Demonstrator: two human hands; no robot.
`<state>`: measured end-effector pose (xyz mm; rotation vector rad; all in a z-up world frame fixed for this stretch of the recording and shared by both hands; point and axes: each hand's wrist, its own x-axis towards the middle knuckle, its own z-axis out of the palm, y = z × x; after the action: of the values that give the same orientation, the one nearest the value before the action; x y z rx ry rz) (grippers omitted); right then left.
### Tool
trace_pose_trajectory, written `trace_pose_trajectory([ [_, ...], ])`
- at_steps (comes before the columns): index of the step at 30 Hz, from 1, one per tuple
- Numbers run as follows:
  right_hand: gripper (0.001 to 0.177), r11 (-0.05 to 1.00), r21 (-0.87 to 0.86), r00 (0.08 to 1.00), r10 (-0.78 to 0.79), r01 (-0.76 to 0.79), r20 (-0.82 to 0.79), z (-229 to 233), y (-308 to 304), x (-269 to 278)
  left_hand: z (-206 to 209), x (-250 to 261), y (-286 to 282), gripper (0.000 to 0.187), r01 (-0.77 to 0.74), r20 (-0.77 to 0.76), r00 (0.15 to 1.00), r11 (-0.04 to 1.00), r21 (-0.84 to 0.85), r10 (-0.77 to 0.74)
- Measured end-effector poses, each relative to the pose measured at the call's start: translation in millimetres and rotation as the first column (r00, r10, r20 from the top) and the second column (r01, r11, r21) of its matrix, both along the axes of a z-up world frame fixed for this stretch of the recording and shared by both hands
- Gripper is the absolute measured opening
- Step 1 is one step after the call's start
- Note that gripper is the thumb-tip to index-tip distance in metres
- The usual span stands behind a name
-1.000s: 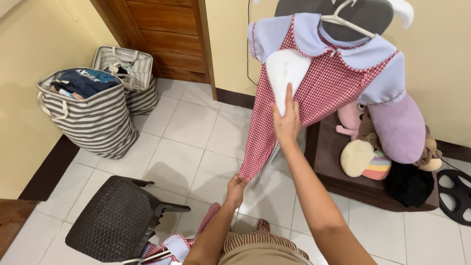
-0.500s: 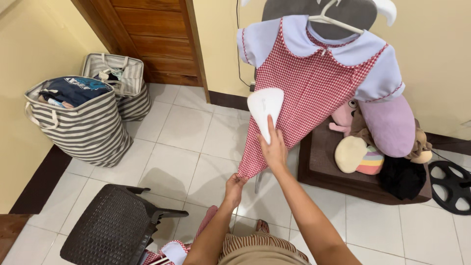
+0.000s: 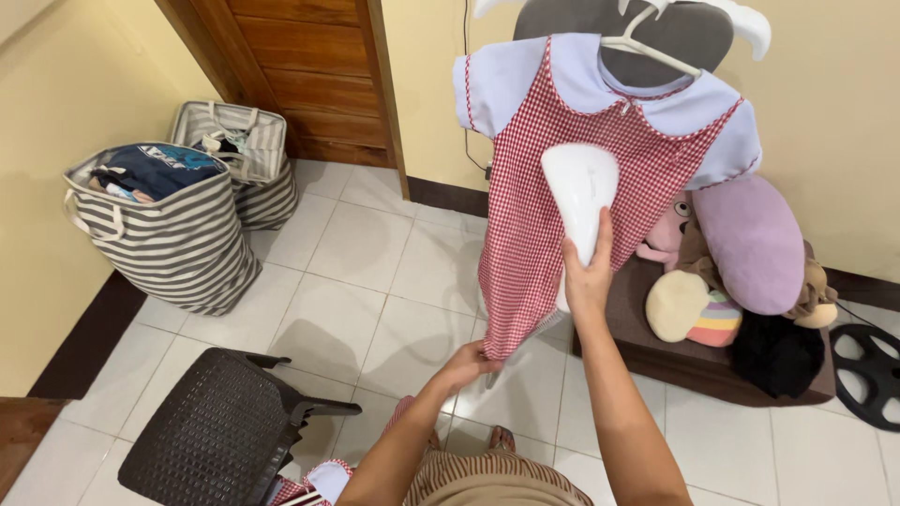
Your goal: The person uses a handheld garment steamer to smooth a red-and-white checkered dress hanging on a hanger. They move the steamer over the bodice, sleeves, and skirt, occasionally adjusting the fabric with their other hand.
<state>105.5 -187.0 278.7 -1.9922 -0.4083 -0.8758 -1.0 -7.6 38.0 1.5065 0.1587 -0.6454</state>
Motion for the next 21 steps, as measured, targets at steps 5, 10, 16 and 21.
trace_pose_trajectory([
  [5,0.085,0.92,0.367,0.701,0.173,0.136,-0.692,6,-15,-4,-9,55,1,0.069,0.181,0.144,0.949,0.857,0.483,-0.282],
  [10,0.068,0.97,0.24,0.655,0.154,0.043,-0.74,-8,-29,7,10,123,31,0.035,-0.262,0.45,0.888,0.911,0.319,0.098],
  [16,0.082,0.997,0.08,0.7,0.053,0.006,-0.712,-21,-27,33,103,183,66,0.021,-0.639,0.679,0.539,0.767,-0.058,0.499],
  [21,0.077,0.995,-0.046,0.911,0.063,-0.089,-0.407,4,3,64,196,253,93,0.027,-0.673,0.702,0.42,0.716,-0.184,0.575],
])
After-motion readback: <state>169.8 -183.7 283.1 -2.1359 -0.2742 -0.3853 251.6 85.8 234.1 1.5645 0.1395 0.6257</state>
